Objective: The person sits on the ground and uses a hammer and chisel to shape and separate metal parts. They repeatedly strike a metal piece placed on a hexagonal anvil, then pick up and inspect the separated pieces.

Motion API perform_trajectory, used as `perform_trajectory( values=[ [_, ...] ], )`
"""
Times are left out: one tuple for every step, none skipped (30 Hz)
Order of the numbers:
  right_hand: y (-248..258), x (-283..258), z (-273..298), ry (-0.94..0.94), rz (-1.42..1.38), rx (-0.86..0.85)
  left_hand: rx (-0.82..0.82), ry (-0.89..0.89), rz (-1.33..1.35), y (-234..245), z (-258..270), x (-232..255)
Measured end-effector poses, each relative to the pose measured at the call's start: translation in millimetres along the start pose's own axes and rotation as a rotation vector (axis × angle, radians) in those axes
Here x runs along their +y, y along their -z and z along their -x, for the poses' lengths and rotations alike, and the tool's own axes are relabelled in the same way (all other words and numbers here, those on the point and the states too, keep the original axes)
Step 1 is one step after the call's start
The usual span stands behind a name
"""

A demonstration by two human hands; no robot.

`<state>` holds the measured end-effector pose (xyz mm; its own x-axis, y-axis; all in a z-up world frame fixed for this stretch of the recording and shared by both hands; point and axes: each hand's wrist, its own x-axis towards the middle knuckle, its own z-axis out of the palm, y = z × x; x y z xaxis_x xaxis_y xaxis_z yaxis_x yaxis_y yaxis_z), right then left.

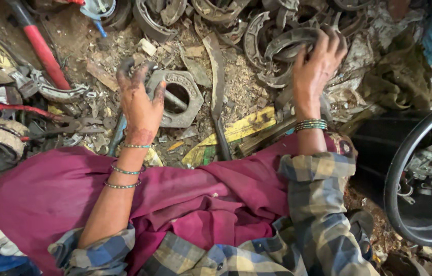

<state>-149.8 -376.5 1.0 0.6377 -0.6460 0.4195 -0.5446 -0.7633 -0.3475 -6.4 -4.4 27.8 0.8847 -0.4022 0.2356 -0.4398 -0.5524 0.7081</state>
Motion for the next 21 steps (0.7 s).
perform_trajectory(
  values=[
    [-1.4,-9.1,-2.5,0.027,0.008,-0.047,0.003,-0.005,-0.015,-0.3,-0.1,1.1],
    [-3.1,-18.0,-4.8,0.057,0.015,-0.095,0.0,0.012,-0.001,-0.6,0.2,2.2],
    [-6.2,-26.6,-7.4,0.087,0.021,-0.142,-0.004,0.028,0.013,-1.1,0.5,3.4],
    [-10.1,-34.4,-7.9,0.135,0.041,-0.154,-0.01,0.045,0.024,-1.0,1.6,4.5],
    [-13.9,-40.3,-7.8,0.183,0.06,-0.165,-0.023,0.068,0.034,-0.8,3.0,5.6],
    [-18.9,-45.3,-8.7,0.231,0.079,-0.173,-0.034,0.09,0.045,-0.4,2.7,6.4],
    [-23.0,-48.5,-7.5,0.254,0.125,-0.15,-0.045,0.111,0.056,0.6,2.1,6.9],
    [-27.2,-50.2,-8.3,0.278,0.17,-0.124,-0.029,0.088,0.038,0.8,0.5,7.5],
    [-31.0,-50.9,-8.9,0.3,0.216,-0.097,-0.013,0.065,0.02,0.9,-0.9,8.0],
    [-33.6,-50.4,-7.5,0.291,0.222,-0.078,0.001,0.044,0.002,1.4,-1.2,7.9],
    [-36.0,-49.6,-7.4,0.282,0.227,-0.06,0.002,0.042,-0.005,2.1,-2.2,6.9],
    [-36.0,-47.6,-5.6,0.274,0.234,-0.043,0.001,0.044,-0.01,2.0,-1.7,6.1],
    [-35.5,-46.4,-5.2,0.23,0.181,-0.023,0.001,0.045,-0.015,1.6,-1.0,5.1],
    [-33.5,-45.4,-4.2,0.184,0.127,-0.004,-0.012,0.084,0.014,1.4,-0.3,4.1],
    [-30.3,-45.5,-3.1,0.139,0.073,0.015,-0.025,0.122,0.042,0.8,0.5,3.4],
    [-26.3,-46.3,-4.4,0.119,0.057,0.069,-0.036,0.161,0.072,0.5,0.3,2.4],
    [-18.7,-46.4,-3.2,0.1,0.04,0.122,-0.006,0.11,0.05,0.4,0.0,1.5],
    [-10.2,-46.9,-2.0,0.083,0.023,0.175,0.026,0.061,0.028,-0.8,-0.1,1.7],
    [-1.7,-48.4,-1.3,-0.072,-0.213,0.107,0.058,0.013,0.006,-1.0,-0.3,1.9],
    [7.9,-50.3,1.5,-0.227,-0.449,0.032,0.06,-0.005,-0.005,-0.5,0.0,2.5],
    [17.6,-53.1,5.8,-0.381,-0.683,-0.048,0.061,-0.022,-0.015,-1.0,0.4,4.8]
  ],
)
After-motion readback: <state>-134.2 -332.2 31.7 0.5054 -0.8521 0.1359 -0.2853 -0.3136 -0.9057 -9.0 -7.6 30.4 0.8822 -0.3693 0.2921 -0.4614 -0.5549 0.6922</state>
